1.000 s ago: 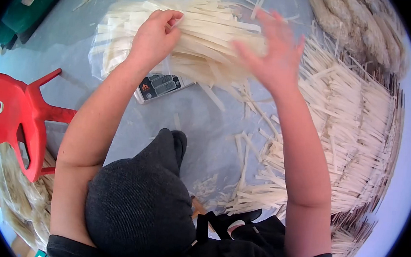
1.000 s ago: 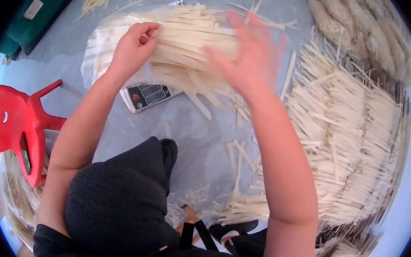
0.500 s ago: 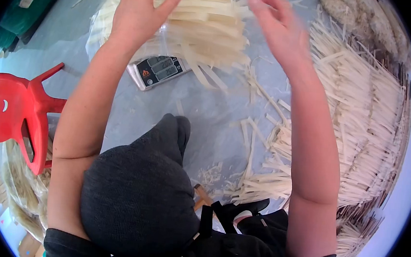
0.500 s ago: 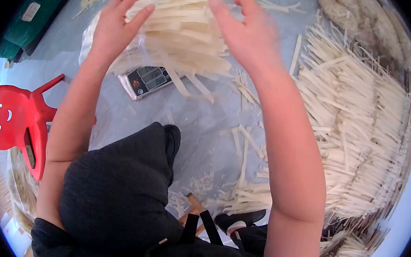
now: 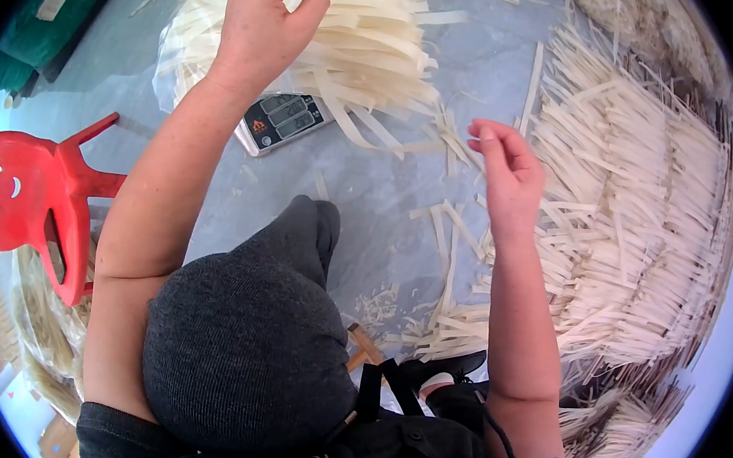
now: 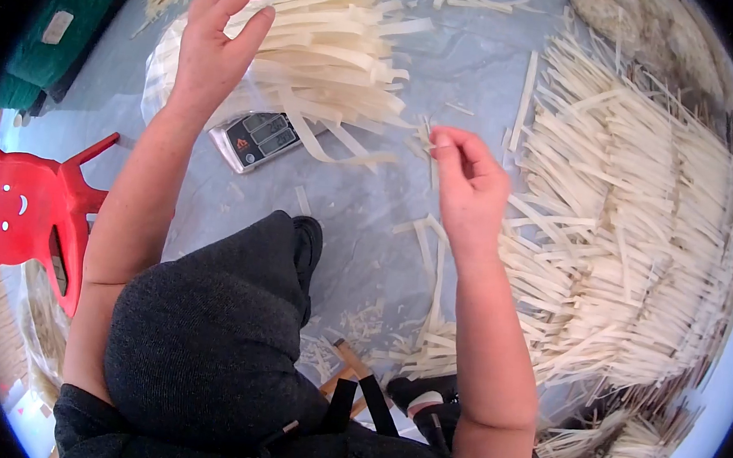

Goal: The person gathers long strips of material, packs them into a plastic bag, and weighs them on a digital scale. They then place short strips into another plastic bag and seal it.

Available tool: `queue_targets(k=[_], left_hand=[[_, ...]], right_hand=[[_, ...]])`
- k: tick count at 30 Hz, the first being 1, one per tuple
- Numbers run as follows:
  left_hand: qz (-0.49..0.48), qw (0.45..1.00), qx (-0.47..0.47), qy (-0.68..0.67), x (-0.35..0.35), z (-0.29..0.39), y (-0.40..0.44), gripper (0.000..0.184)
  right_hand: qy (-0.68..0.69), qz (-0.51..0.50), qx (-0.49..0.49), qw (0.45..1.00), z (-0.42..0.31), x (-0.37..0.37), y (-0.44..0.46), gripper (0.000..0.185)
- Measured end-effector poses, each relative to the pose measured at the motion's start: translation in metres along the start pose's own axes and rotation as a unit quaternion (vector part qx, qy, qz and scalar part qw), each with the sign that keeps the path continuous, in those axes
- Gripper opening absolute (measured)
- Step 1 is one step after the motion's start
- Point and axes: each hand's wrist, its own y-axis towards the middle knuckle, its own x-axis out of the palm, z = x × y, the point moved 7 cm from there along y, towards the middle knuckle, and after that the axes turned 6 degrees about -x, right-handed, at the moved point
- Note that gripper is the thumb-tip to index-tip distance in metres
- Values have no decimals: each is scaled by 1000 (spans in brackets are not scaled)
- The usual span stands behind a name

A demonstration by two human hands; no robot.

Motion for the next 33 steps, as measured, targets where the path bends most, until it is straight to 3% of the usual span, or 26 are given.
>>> queue_targets(k=[4,9,12,15,17,19,21,23,24,25,26,28,29,30,31,33], left_hand=[[8,999,30,40,8,13,-5,20],[-60,993,106,4,24,27,-11,24],[-79,986,145,-7,27,44,-16,23],[-170,964,197,60,27,51,-14,27],[-209,962,169,44,17,76,-8,25],[-241,956,162,31,7,102,5,30],[-243,963,88,-76,-16,164,6,23],[-266,943,-27,-196,-33,195,4,24],[-268,943,-16,-194,-45,207,-3,24],[-279,940,-48,-191,-57,211,-12,25],[-291,935,-81,-188,-68,211,-23,27],[-312,922,-145,-179,-83,214,-44,30],[-345,906,-169,-178,-81,229,-68,28],[-423,853,-166,-255,-61,272,-92,17],[-457,829,-181,-268,-45,292,-112,16],[-494,796,-222,-269,-12,312,-147,15]], right_hand=[[-20,-57,42,997,35,13,-26,17],[-144,-150,195,958,93,-14,-129,17],[-229,-24,221,948,164,-106,-203,19],[-223,241,318,889,182,-218,-284,22],[-246,380,330,828,213,-296,-345,20],[-276,434,334,790,218,-343,-391,18],[-105,580,349,728,221,-357,-436,24],[-92,587,392,702,250,-354,-453,26],[-89,586,434,678,263,-351,-460,28],[-97,555,474,676,269,-344,-455,44],[-87,559,475,674,266,-336,-448,44],[-230,468,563,641,232,-325,-420,66],[-220,471,564,641,218,-322,-410,66],[-232,450,574,643,204,-321,-398,74],[-244,429,582,646,198,-320,-390,82],[-232,429,597,638,197,-320,-388,81]])
